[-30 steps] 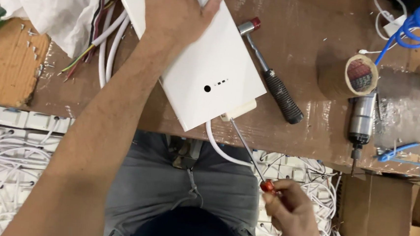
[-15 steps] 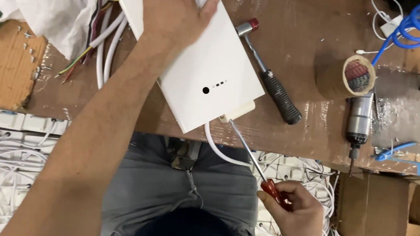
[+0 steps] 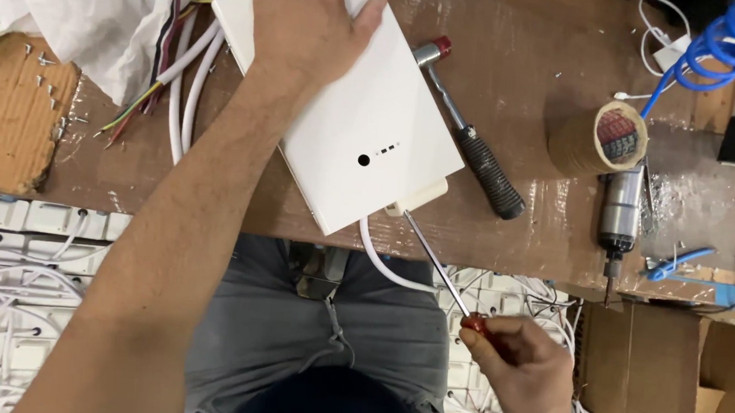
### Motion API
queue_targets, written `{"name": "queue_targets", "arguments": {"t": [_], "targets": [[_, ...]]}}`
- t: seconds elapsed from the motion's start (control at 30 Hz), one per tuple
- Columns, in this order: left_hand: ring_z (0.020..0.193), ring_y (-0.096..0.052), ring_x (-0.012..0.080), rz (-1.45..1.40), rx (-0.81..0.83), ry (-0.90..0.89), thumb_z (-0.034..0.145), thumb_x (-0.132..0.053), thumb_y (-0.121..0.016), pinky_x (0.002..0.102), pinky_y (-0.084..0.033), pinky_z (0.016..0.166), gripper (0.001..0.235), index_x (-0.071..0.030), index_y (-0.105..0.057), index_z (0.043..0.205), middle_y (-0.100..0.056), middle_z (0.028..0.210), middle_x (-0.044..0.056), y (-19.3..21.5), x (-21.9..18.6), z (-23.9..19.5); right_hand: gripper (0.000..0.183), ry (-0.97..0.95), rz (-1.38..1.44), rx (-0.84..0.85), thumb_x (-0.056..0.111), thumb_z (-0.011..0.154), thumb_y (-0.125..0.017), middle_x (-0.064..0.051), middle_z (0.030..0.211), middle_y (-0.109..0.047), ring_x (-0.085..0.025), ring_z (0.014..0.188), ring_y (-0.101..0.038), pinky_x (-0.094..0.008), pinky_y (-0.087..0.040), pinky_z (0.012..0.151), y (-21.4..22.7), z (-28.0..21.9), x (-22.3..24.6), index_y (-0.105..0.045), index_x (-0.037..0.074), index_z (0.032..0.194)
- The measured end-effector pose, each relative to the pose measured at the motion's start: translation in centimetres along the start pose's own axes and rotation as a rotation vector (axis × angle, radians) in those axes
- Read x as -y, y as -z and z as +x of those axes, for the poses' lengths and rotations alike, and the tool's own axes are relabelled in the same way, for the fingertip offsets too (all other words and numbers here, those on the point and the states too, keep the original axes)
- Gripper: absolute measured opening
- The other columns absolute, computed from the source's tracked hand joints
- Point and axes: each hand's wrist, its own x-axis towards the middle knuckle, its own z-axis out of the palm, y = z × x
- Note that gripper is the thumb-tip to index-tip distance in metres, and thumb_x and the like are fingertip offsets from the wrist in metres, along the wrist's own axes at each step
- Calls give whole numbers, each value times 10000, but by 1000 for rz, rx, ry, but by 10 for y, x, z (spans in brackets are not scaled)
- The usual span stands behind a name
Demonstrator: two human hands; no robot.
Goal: The person uses a red-handled screwdriver to drive screws and secure a white cable connector to the side of a white plastic enclosure on the workbench, repositioning the enclosure and the cable while tightening multiple screws. At the end the person picks up a snack packet and opens it.
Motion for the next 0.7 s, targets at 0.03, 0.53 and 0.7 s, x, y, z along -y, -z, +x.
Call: {"name": "queue_targets", "arguments": {"t": [0.03,0.53,0.7], "targets": [[943,-615,347,-11,-11,3,1073,-573,-639,567,-303,991,627,23,-778,936,-701,980,164,1,-2,-1,166,44,26,-49,-15,762,-831,-181,795,-839,-209,592,-724,-294,-593,534,-3,-4,-1,-783,-78,908],[919,-608,354,-45,-31,13,1036,-559,-651,561,-352,912,616,47,-763,1007,-714,949,173,2,-6,0,146,-84,330,186,27,883,-740,-194,630,-709,-208,412,-547,-309,-411,358,5,13,-32,-749,-119,877],[1066,-576,373,-43,-56,-15,1060,-552,-615,569,-279,1002,643,72,-767,1031,-701,1099,203,8,-5,-1,307,-148,520,311,175,970,-660,-195,629,-679,-205,353,-516,-306,-384,299,-2,17,-23,-723,-119,908]]}}
